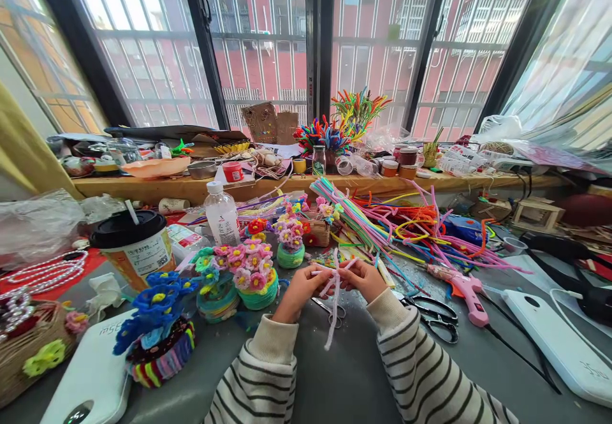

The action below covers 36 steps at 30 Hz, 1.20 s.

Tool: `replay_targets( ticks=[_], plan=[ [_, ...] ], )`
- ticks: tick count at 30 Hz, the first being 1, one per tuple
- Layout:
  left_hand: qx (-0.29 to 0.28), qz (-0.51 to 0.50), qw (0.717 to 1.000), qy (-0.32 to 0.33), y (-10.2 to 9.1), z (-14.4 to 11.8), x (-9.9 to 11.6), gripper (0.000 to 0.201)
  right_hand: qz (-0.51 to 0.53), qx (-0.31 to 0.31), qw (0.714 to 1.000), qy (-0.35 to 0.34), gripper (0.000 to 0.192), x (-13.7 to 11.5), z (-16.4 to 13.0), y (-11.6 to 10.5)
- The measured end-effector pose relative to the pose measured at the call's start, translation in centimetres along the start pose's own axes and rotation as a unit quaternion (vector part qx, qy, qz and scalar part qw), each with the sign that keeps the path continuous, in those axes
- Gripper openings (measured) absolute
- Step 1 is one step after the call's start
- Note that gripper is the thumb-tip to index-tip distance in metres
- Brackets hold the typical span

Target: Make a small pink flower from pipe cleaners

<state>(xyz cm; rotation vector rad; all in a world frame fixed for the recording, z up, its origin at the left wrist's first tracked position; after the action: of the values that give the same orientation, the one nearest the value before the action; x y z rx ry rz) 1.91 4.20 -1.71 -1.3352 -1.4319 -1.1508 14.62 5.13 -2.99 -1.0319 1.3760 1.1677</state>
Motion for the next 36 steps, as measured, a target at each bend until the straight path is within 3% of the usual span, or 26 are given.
replay_targets(
  ticks=[6, 14, 22, 31, 36],
  plan=[
    [-0.013, -0.05, 0.999, 0.003, 0.0, -0.2, 0.4, 0.032, 0.049, 0.046, 0.997, 0.032, 0.034, -0.4, 0.4, -1.1],
    [-0.076, -0.106, 0.988, -0.083, 0.4, -0.6, -0.3, 0.041, 0.062, 0.023, 0.997, 0.038, 0.03, -0.9, -0.1, -0.7],
    [-0.001, -0.107, 0.994, -0.022, 0.3, -0.6, 0.3, 0.025, 0.035, -0.019, 0.999, 0.015, 0.029, -0.9, -0.4, -0.1],
    [0.004, -0.116, 0.993, -0.023, 0.3, -0.3, 0.1, 0.025, 0.049, -0.013, 0.997, 0.052, 0.029, -0.5, -0.2, -0.1],
    [0.038, -0.14, 0.989, -0.007, -0.3, -0.1, 0.1, 0.025, 0.083, -0.007, 0.992, 0.089, 0.025, -0.4, 0.0, -0.7]
  ],
)
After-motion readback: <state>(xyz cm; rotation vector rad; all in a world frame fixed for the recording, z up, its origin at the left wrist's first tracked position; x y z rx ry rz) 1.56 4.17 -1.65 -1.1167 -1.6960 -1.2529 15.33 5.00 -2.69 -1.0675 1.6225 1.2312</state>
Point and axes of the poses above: each hand's wrist, its own z-axis towards the middle knuckle, its own y-axis out of the palm, x = y × z, the point moved 5 cm from there along z, towards the middle knuckle, and after that the axes turned 15 degrees about x, right-handed, at the moved point
